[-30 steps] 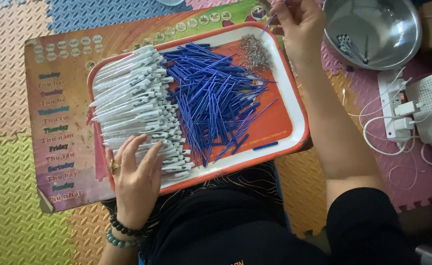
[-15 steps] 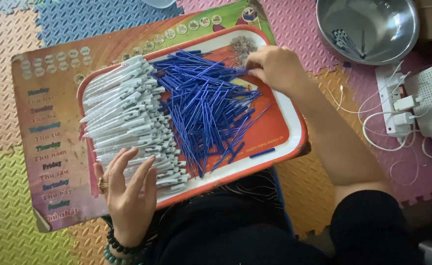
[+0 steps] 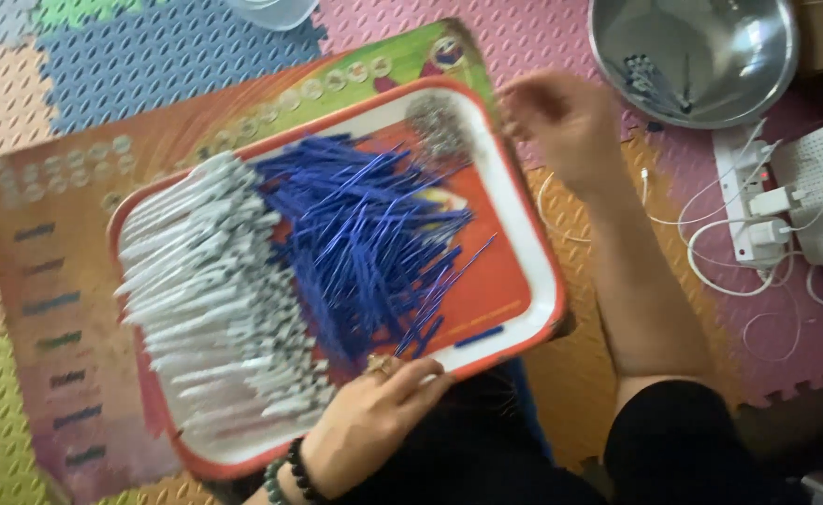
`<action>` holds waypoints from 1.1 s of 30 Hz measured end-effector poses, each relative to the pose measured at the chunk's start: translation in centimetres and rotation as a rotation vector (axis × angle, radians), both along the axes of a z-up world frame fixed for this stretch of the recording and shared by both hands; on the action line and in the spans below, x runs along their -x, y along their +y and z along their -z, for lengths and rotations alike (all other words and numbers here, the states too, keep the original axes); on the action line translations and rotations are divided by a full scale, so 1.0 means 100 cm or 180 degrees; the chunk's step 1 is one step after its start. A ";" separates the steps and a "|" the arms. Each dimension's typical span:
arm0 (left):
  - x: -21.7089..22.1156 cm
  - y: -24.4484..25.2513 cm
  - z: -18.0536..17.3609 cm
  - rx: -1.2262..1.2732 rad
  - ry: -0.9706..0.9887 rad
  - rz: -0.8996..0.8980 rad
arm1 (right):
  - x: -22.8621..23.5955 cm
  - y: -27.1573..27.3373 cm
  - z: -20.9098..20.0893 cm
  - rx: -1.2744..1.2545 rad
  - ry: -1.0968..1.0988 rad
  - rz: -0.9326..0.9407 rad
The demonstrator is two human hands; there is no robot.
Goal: Assembling ballpoint pens by inserting ink refills into pen barrels on a tray.
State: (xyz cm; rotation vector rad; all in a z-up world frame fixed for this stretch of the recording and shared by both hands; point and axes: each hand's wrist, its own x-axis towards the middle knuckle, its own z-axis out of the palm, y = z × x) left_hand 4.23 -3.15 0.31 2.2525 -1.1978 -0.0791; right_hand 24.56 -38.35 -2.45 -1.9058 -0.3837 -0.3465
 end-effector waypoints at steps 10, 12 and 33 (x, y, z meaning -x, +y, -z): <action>-0.034 -0.040 -0.003 -0.0262 0.0057 -0.0482 | -0.046 -0.302 0.348 -0.3977 0.2609 0.1910; -0.037 -0.041 -0.004 -0.0466 -0.0163 -0.0661 | -0.055 -0.341 0.394 -0.4090 0.2194 0.2847; -0.045 -0.033 -0.012 -0.0414 0.0108 -0.0491 | 0.032 -0.256 0.205 -0.3508 0.2385 0.2529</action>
